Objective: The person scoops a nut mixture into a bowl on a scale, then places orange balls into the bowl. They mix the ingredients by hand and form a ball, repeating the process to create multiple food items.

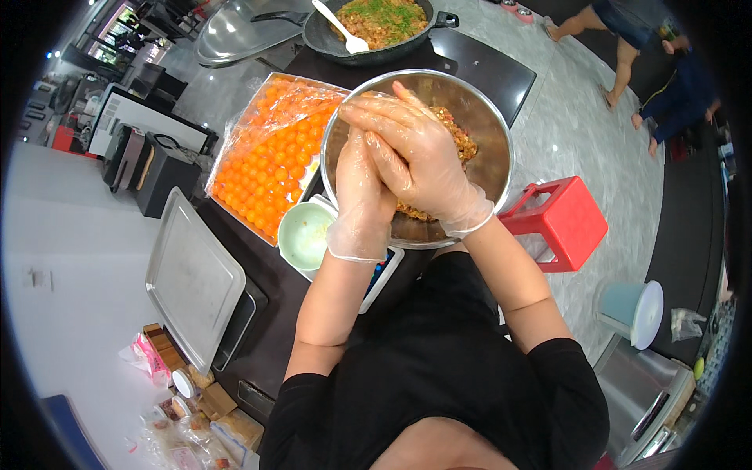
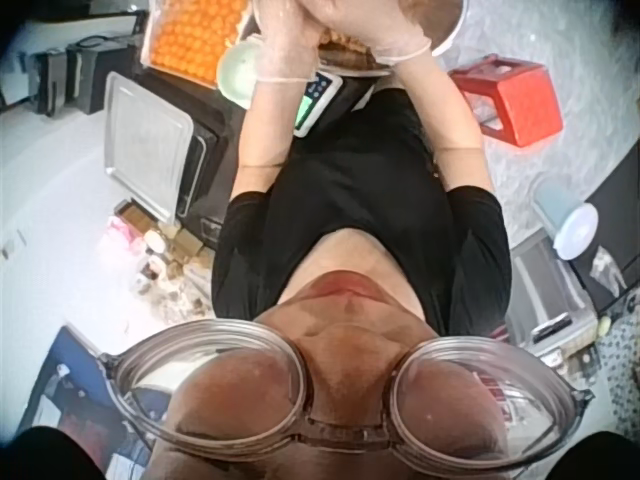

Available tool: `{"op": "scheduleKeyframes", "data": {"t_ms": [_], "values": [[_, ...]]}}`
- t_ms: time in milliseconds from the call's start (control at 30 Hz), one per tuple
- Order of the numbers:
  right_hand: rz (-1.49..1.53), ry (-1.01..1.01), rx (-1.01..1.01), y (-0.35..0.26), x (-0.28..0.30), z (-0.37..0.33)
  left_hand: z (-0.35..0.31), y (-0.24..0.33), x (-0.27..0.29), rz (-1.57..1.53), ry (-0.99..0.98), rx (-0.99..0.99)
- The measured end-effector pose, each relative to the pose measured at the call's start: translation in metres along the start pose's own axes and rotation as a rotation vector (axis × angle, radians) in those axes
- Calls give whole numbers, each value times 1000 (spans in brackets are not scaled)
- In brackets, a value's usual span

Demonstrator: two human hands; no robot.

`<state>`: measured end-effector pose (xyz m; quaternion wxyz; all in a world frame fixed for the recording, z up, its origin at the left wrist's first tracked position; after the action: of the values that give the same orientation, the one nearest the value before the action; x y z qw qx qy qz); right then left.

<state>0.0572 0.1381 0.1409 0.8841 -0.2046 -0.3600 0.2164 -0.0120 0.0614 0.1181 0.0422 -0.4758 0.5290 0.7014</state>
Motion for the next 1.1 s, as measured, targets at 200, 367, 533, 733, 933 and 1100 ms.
{"op": "scheduleKeyframes", "data": {"t_ms": [200,367,533,733,933,1100], "values": [[727,135,-273,-2,2,1,-2,9,-8,-179,126,68],[296,239,-153,-9,-7,-8,-5,11,-3,-127,-132,10],[99,160,-28,-2,-7,-6,-1,14,-7,-60,8,123],[665,-46,-256,16,6,-3,-1,10,-10,-102,132,129],[163,-38,-192,16,8,-2,-2,6,-10,-7,103,134],[1030,307,-523,3,0,0,-6,7,-18,-138,26,-34]]}}
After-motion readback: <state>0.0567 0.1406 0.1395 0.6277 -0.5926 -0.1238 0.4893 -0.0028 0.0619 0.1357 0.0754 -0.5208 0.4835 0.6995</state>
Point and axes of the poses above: each hand's wrist, its own z-axis towards the middle knuckle, its own x-axis out of the back of the hand, y = z × x, the point moved 1 cm from there along z, towards the middle knuckle, and after that the axes turned 6 degrees about -y, right-handed, at the moved point
